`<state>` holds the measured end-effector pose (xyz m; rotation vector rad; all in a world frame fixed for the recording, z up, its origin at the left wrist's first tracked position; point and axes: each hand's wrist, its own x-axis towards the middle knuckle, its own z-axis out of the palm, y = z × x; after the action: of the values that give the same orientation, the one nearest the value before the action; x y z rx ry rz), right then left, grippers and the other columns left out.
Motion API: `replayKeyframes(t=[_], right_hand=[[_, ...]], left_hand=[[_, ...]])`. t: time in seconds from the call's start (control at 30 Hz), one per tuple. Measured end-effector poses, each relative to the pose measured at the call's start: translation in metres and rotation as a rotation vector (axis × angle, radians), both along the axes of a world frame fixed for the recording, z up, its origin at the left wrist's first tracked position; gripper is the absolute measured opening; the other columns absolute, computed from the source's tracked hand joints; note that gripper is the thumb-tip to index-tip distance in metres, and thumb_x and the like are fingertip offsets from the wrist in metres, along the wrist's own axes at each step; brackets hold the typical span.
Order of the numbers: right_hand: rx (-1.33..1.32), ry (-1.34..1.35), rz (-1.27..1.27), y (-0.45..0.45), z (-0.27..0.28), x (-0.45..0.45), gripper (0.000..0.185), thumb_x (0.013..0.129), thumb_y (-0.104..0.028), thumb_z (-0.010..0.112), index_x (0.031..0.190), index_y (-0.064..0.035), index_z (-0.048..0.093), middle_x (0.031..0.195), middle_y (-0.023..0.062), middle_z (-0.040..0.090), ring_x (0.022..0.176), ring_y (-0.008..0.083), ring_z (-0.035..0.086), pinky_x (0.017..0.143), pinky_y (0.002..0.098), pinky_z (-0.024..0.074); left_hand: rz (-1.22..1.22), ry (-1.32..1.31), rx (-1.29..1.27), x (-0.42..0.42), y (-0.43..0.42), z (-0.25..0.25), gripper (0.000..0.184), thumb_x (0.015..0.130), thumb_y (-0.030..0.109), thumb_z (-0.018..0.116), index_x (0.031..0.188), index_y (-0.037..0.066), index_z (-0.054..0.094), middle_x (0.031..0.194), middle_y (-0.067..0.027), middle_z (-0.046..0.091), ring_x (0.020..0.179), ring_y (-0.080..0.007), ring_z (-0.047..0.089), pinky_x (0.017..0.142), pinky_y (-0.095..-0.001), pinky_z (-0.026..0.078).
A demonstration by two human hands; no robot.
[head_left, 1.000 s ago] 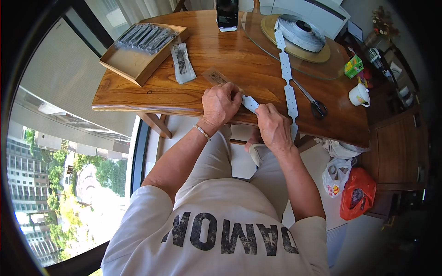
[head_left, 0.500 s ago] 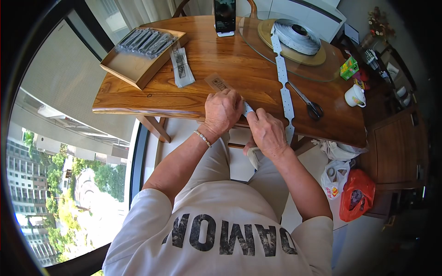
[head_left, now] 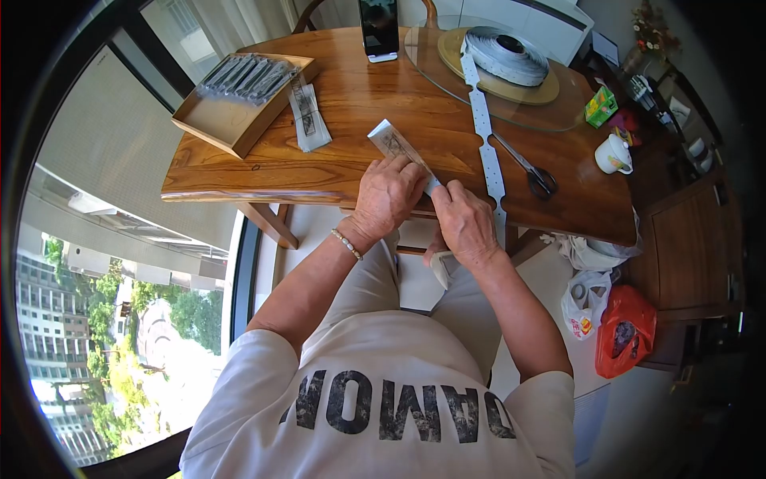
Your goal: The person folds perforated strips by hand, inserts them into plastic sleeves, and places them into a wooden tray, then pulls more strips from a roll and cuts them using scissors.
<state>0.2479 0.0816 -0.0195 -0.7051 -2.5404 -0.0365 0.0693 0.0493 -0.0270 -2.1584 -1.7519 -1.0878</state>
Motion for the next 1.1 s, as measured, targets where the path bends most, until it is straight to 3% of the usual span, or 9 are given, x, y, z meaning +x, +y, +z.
replayKeyframes(t=[0.1,0.23,0.33,0.37,0.47,0.5,0.6,0.73,1.1], right_hand=[[0.013,0.043,0.002,-0.001,-0.002,-0.003,0.021,0.074,-0.002,0.065,0.087,-0.0062,0.048,0.08,0.0109,0.052,0.074,0.0258,0.063,0.062,0.0368,0.054],[-0.019,0.131,-0.008,-0.005,-0.008,-0.008,0.016,0.079,-0.001,0.062,0.086,-0.0059,0.048,0.08,0.0117,0.051,0.074,0.0275,0.063,0.062,0.0384,0.0539],[-0.125,0.28,-0.056,-0.005,-0.013,-0.013,0.012,0.082,0.0,0.06,0.088,-0.0047,0.051,0.081,0.0135,0.053,0.072,0.0302,0.064,0.061,0.0404,0.0536],[-0.122,0.283,-0.058,-0.004,-0.012,-0.012,0.012,0.082,0.0,0.06,0.088,-0.0047,0.051,0.081,0.0135,0.053,0.072,0.0302,0.064,0.061,0.0404,0.0536],[-0.259,0.492,-0.101,-0.006,-0.01,-0.015,0.017,0.083,0.003,0.061,0.099,-0.0022,0.056,0.088,0.0159,0.058,0.079,0.0365,0.064,0.065,0.0441,0.0525],[-0.26,0.491,-0.095,-0.008,-0.009,-0.017,0.017,0.083,0.003,0.061,0.099,-0.0022,0.056,0.088,0.0159,0.058,0.079,0.0365,0.064,0.065,0.0441,0.0525],[-0.292,0.524,-0.03,-0.016,-0.005,-0.025,0.019,0.083,0.004,0.063,0.1,-0.0018,0.056,0.09,0.0167,0.059,0.079,0.0376,0.063,0.065,0.0446,0.0524],[-0.276,0.532,0.008,-0.025,-0.006,-0.031,0.02,0.082,0.004,0.064,0.1,-0.0016,0.056,0.09,0.0169,0.059,0.08,0.0379,0.063,0.065,0.0445,0.0528],[-0.3,0.491,0.024,-0.028,-0.001,-0.035,0.022,0.082,0.003,0.066,0.102,-0.0015,0.059,0.091,0.0158,0.06,0.083,0.0364,0.064,0.068,0.0429,0.0535]], left_hand=[[-0.029,-0.03,0.039,0.004,-0.004,0.001,0.012,0.078,0.012,0.068,0.087,0.005,0.064,0.084,-0.0115,0.06,0.08,-0.0332,0.059,0.072,-0.0412,0.048],[-0.056,-0.055,0.013,0.009,-0.021,0.0,0.013,0.084,0.015,0.068,0.091,0.004,0.063,0.085,-0.0089,0.062,0.08,-0.0287,0.062,0.071,-0.0403,0.048],[-0.015,-0.794,-0.176,0.015,-0.036,-0.004,0.015,0.091,0.018,0.065,0.1,0.006,0.063,0.089,-0.0045,0.066,0.083,-0.0223,0.064,0.072,-0.0389,0.05],[-0.018,-0.791,-0.174,0.012,-0.037,-0.004,0.015,0.091,0.018,0.065,0.1,0.006,0.063,0.089,-0.0045,0.066,0.083,-0.0223,0.064,0.072,-0.0389,0.05],[-0.108,-1.675,-0.434,-0.007,-0.044,-0.01,0.023,0.097,0.027,0.059,0.109,0.007,0.062,0.099,-0.0037,0.068,0.086,-0.0188,0.065,0.079,-0.038,0.052],[-0.104,-1.675,-0.428,-0.01,-0.041,-0.012,0.023,0.097,0.027,0.059,0.109,0.007,0.062,0.099,-0.0037,0.068,0.086,-0.0188,0.065,0.079,-0.038,0.052],[-0.431,-2.041,-0.488,-0.014,-0.018,-0.011,0.029,0.1,0.031,0.052,0.116,0.008,0.059,0.106,-0.0087,0.068,0.089,-0.0238,0.067,0.086,-0.0378,0.052],[-0.425,-2.154,-0.523,0.01,-0.004,0.017,0.033,0.102,0.035,0.045,0.118,0.007,0.054,0.105,-0.0096,0.068,0.091,-0.026,0.068,0.083,-0.037,0.053],[-0.345,-2.167,-0.463,-0.001,0.001,0.008,0.036,0.106,0.031,0.034,0.119,0.001,0.051,0.108,-0.0152,0.066,0.095,-0.0319,0.067,0.089,-0.0464,0.053]])
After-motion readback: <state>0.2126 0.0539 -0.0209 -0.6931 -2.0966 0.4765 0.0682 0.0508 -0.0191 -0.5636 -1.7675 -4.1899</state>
